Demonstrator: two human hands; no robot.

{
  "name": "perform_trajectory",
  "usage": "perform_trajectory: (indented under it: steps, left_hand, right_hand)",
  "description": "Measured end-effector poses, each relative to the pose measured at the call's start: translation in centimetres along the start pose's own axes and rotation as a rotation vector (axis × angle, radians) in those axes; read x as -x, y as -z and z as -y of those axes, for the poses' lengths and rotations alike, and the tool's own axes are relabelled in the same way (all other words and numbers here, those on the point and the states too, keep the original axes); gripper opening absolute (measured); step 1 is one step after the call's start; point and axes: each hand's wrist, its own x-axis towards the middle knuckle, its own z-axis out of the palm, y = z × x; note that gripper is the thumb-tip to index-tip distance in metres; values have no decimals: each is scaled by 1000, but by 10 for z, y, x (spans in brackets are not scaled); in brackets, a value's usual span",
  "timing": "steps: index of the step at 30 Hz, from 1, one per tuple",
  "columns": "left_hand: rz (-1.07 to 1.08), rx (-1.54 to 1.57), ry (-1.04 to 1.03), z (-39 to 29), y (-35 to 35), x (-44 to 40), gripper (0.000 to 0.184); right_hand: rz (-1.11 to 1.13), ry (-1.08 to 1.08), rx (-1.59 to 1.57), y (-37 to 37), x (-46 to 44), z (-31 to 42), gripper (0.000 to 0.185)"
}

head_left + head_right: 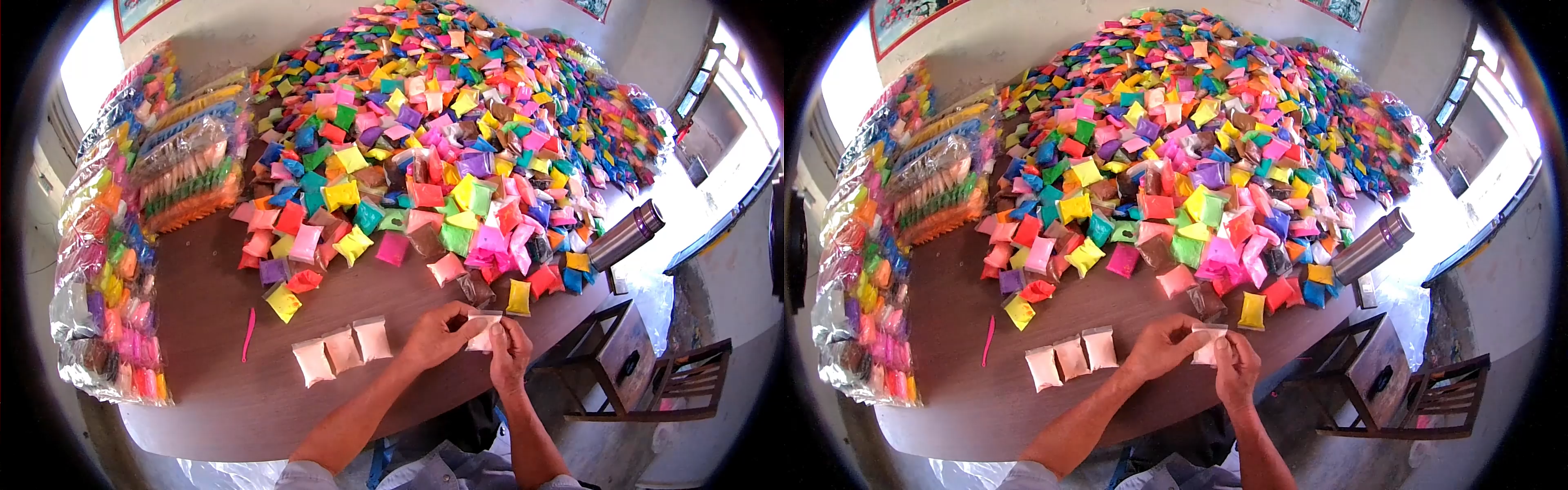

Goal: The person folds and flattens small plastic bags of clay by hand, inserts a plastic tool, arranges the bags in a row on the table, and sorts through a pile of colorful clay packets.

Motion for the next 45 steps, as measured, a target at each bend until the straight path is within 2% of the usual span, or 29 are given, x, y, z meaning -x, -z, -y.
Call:
perform_trajectory:
  steps: [5, 11, 19, 23, 25, 27, 31, 35, 39, 45]
  left_hand:
    - [65, -137, 43, -3, 5, 0, 21]
    - [37, 13, 17, 0, 4, 0, 21]
    - [42, -100, 58, 5, 5, 2, 19]
    - [-31, -158, 54, -10, 1, 7, 18]
    - [-18, -159, 88, -8, -2, 8, 17]
    - [-50, -56, 30, -12, -7, 9, 15]
    - [-48, -263, 29, -26, -17, 16, 15]
    - [-70, -272, 34, -14, -15, 20, 17]
    - [-112, -370, 69, -16, -15, 36, 20]
    - [-197, -433, 74, -26, -26, 56, 21]
  right_hand:
    - [32, -21, -71, -1, 1, -1, 24]
    - [107, -34, -76, -3, -1, 7, 25]
    - [72, -128, -137, -2, 0, 11, 25]
    - [69, -48, -104, -4, -1, 8, 23]
    - [95, -25, -195, -5, -3, 9, 23]
    - [101, -27, -160, 2, -2, 13, 23]
    - [73, 4, -196, -2, -3, 6, 22]
    - [72, 29, -260, 0, -1, 5, 21]
    - [80, 150, -117, 4, -2, 3, 17]
    - [96, 94, -168, 4, -1, -3, 20]
